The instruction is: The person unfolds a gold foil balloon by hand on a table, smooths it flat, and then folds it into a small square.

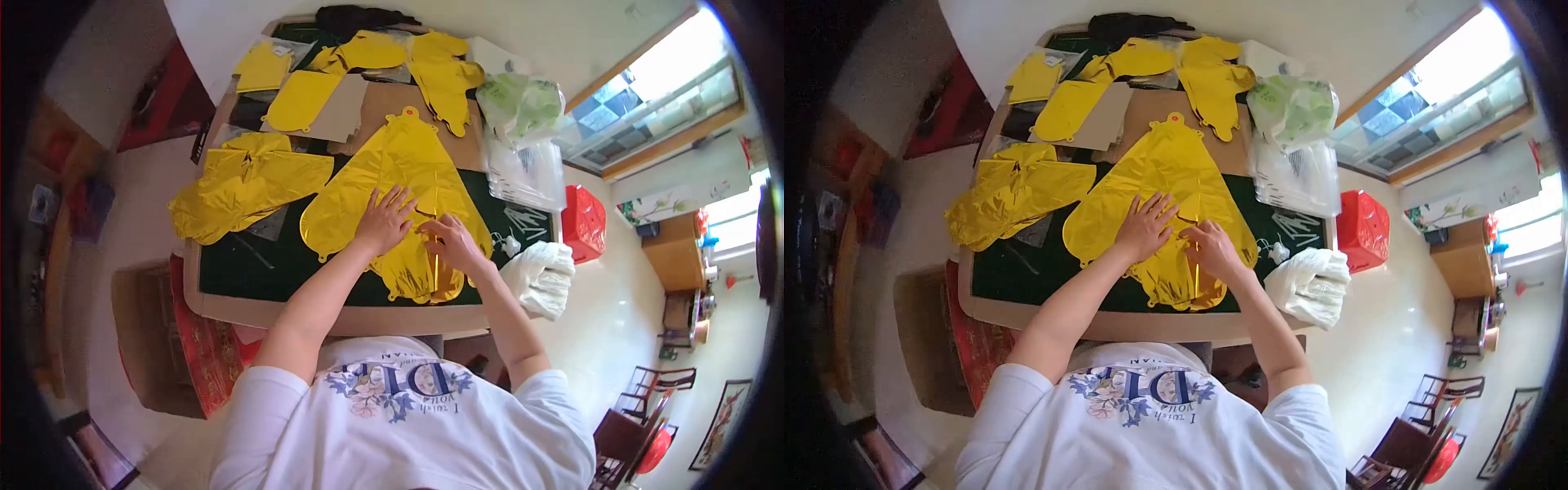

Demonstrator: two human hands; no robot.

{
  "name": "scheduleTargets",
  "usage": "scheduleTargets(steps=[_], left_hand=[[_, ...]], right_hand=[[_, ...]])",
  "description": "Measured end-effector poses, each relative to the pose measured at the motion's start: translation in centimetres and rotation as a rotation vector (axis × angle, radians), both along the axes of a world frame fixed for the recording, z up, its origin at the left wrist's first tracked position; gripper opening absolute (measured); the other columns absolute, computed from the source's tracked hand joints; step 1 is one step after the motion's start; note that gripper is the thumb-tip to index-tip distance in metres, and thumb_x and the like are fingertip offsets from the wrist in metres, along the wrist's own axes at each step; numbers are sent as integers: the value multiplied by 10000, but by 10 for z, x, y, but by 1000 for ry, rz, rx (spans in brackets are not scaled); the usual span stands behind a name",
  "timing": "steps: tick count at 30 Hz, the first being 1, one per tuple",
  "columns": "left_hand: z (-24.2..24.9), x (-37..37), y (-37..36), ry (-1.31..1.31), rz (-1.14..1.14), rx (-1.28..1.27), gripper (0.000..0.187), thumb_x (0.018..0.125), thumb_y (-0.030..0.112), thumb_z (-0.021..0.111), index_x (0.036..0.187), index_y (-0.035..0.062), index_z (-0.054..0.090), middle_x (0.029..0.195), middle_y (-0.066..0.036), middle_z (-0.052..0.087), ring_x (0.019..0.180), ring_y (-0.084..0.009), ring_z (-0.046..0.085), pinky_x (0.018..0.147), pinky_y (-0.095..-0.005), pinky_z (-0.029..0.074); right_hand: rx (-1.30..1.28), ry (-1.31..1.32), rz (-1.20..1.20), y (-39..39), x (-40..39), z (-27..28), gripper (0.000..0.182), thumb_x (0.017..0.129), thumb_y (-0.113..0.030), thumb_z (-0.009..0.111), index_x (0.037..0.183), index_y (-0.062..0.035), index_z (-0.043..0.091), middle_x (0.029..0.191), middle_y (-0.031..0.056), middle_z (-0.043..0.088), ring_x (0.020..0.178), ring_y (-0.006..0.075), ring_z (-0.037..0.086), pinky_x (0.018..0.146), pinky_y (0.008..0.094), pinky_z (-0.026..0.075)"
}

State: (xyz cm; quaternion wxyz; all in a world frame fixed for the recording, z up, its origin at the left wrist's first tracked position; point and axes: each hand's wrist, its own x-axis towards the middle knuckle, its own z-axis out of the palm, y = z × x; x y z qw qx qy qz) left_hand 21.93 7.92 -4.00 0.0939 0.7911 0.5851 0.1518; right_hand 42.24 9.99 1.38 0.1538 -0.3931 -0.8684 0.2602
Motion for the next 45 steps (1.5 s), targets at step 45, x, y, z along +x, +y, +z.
scheduleTargets(steps=[45], left_hand=[[10, -3, 7, -13, -22, -57, 596, 927, 536, 449, 1385, 154, 449, 1496, -90, 338, 1401, -268, 272, 1136, -530, 172]], right_hand=[[241, 58, -5, -56, 20, -16, 441, 817, 1, 581, 1252, -78, 586, 1298, 158, 551, 1244, 365, 482, 1047, 442, 375]])
